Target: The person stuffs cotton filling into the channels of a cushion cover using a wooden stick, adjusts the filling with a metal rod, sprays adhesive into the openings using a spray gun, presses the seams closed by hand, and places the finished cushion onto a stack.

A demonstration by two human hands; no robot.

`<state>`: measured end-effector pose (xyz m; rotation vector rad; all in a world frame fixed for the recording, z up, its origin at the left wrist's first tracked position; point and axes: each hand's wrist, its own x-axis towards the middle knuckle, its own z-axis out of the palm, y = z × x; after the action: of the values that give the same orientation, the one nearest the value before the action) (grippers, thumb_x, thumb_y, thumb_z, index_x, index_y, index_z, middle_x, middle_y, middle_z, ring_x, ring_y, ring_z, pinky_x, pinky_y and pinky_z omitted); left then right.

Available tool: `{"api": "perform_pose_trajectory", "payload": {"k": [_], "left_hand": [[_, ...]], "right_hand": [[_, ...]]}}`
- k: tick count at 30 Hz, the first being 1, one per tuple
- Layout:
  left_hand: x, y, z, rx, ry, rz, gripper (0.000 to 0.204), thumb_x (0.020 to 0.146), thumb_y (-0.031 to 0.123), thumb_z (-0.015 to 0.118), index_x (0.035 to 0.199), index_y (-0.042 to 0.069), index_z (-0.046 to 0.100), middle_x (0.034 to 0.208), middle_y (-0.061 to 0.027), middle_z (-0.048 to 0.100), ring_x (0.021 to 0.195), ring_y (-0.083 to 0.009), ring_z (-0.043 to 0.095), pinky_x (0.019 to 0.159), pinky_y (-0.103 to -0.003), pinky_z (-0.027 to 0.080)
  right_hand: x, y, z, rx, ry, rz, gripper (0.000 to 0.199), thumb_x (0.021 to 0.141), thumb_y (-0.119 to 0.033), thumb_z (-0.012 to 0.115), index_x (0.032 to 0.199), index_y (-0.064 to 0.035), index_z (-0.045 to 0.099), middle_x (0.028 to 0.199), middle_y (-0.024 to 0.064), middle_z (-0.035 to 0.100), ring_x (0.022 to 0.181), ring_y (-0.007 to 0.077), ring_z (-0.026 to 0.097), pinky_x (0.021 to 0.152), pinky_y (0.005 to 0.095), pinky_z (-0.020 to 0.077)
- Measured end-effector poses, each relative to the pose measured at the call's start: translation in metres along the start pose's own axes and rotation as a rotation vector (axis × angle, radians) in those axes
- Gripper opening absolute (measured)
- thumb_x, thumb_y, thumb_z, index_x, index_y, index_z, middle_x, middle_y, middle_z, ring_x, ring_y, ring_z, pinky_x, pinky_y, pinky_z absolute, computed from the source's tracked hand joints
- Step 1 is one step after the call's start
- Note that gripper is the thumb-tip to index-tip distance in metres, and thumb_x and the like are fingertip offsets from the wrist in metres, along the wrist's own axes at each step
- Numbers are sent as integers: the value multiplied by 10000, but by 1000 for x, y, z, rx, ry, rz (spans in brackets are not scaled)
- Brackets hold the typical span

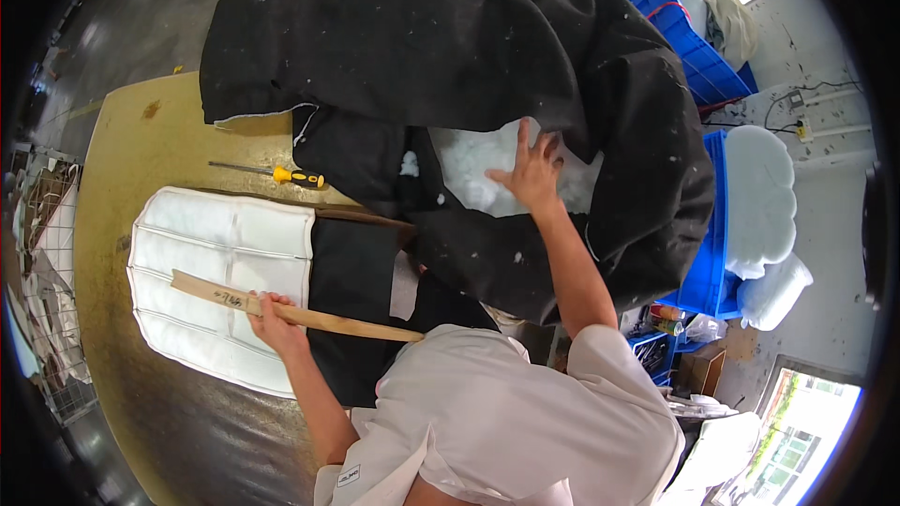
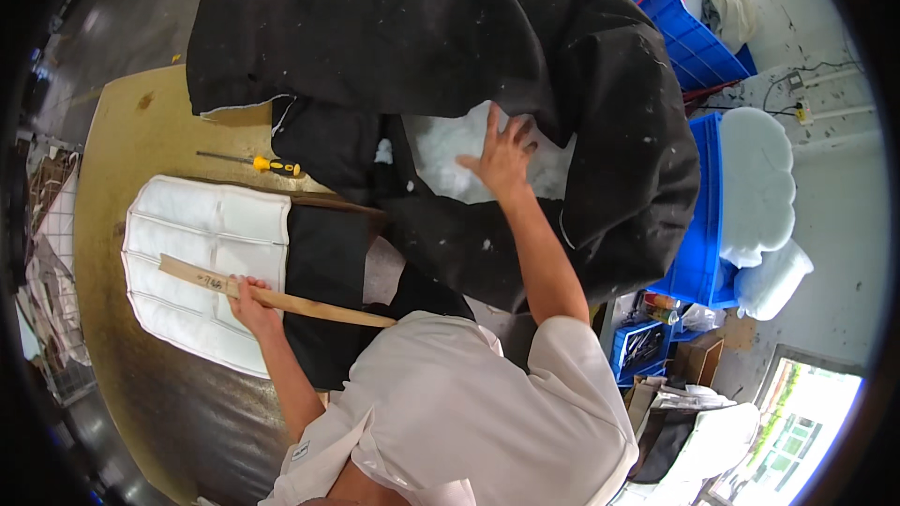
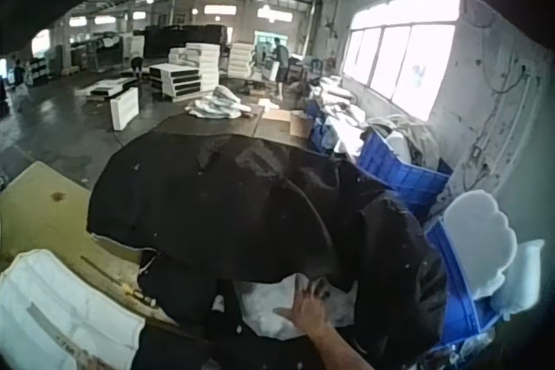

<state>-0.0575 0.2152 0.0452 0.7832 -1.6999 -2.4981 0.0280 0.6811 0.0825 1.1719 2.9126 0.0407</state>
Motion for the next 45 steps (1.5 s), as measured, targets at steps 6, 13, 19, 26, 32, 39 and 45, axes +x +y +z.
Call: {"api": "perform_pose_trajectory", "payload": {"k": [6,13,19,26,32,39,45], "left_hand": [[58,27,-3,234,185,98,490,975,78,640,1422,14,450,976,-84,616,795,-177,612,713,-316,536],[56,47,66,1209,173,742,750,868,33,721,1530,5,369,1431,-219,519,1379,-347,467,1112,-435,414],[-69,0,282,799,-1374,670,1005,716,212,872,1551,15,350,1597,-182,381,1503,-352,322,1219,-432,294],[-86,-169,349,939,-1612,378,563,819,60,664,1368,-11,557,1475,-237,499,1274,-375,571,1020,-454,513],[-65,-206,321,1686,-1538,681,454,784,20,694,1237,1,670,1372,-155,569,1239,-342,585,998,-422,529],[-65,-43,264,53,-1171,-257,698,911,191,753,1519,41,442,1547,-99,457,1403,-228,462,1159,-366,361],[-60,6,125,-132,-699,-92,535,1060,275,563,1525,50,424,1417,-77,569,1324,-165,508,1138,-349,390]], "right_hand": [[31,11,185,198,-571,-305,689,735,-383,819,1303,-48,618,1287,239,634,1198,401,602,1013,486,494],[4,33,50,622,-77,-442,436,711,-45,707,1144,5,717,1136,235,711,1022,421,682,892,450,560],[13,42,-40,1075,-525,-282,381,715,25,699,1096,29,718,1071,144,751,985,244,718,870,351,559],[1,85,-24,2164,-583,27,523,870,-196,777,1316,12,600,1221,112,692,1065,211,677,920,376,568],[1,119,-36,2022,-407,61,475,926,-215,741,1319,12,601,1256,115,679,1097,196,657,926,376,565],[20,3,-80,1506,-562,-469,396,832,-139,792,1172,32,682,1107,91,738,970,167,702,882,336,565],[-43,-169,-77,1427,-989,-740,303,847,-92,711,1124,28,701,1060,64,743,950,122,677,859,298,538]]}}
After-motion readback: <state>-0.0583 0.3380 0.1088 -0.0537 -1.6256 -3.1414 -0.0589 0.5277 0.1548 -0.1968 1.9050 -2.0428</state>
